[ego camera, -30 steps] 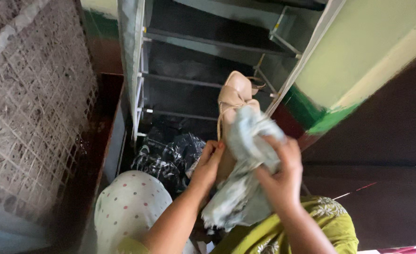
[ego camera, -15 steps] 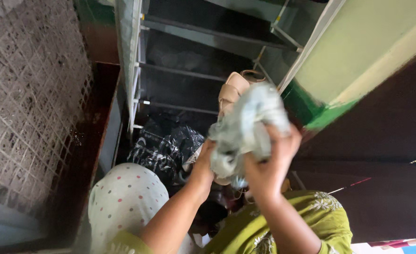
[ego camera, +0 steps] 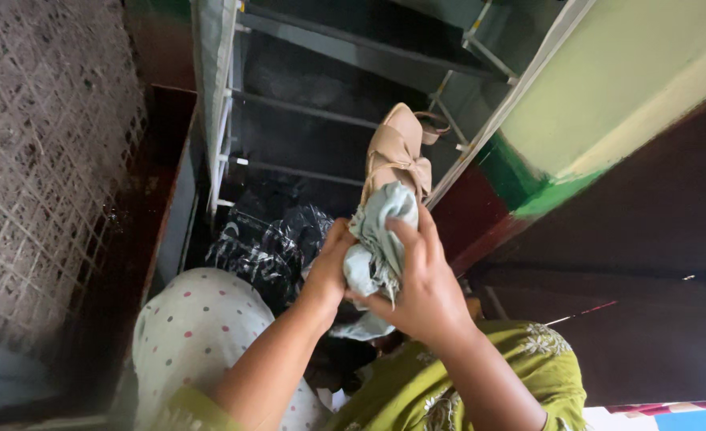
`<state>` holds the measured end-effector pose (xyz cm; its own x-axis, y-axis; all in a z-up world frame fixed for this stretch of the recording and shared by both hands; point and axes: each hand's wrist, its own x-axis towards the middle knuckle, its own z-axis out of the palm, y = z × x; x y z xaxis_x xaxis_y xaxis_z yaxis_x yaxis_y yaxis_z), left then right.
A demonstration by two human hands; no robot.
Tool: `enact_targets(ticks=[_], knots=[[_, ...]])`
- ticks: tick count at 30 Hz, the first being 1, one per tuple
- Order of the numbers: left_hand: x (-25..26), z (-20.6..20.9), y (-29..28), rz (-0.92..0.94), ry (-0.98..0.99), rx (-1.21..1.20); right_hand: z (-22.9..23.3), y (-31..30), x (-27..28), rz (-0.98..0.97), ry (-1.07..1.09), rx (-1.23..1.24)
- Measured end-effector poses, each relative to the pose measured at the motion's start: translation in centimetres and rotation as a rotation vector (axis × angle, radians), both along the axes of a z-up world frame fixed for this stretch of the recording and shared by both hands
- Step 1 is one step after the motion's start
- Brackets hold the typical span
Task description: The person is cleaning a pair of beige sandals with a cloth. They wipe the straps, soles, and bows of the shoes, then place them on a shoe rack.
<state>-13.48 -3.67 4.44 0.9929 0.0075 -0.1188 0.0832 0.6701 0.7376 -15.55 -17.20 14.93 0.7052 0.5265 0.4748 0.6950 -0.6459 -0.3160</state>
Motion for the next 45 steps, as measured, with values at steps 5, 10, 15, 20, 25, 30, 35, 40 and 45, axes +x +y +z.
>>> enact_targets(ticks=[5, 10, 15, 20, 25, 30, 35, 40, 45], knots=[[0.5, -0.3, 0.5, 0.022, -0.062, 0.022, 0.0, -0.2, 0.1, 0.02, -0.017, -0.056], [0.6, -0.6, 0.3, 0.038, -0.035, 0.141, 1.9, -1.8, 2.1, -0.09, -0.078, 0.412], [0.9, -1.2, -0.8, -0.006, -0.01, 0.172, 0.7, -0.7, 2.8, 0.05, -0.241, 1.149], [1.7, -3.6, -1.7, 0.023, -0.005, 0.14, -0.7, 0.0, 1.8, -0.129, -0.278, 0.348], [3.1, -7.8, -1.2, -0.02, 0.047, 0.32, -0.2, -0.1, 1.5, 0.028, -0.202, 0.117], [3.9, -8.2, -1.7, -0.013, -0.027, 0.326, 0.8, -0.2, 2.2, 0.01, -0.069, -0.01], [2.2, -4.8, -0.4, -0.001, -0.104, -0.066, -0.5, 0.2, 0.0, 0.074, -0.138, -0.014], [1.5, -2.1, 1.0, -0.008, -0.107, -0.036, -0.6, -0.5, 0.2, 0.183, -0.176, -0.07], [1.0, -1.9, 0.5, 0.037, -0.201, 0.149, -0.1, -1.6, 2.4, 0.014, -0.299, -0.018]])
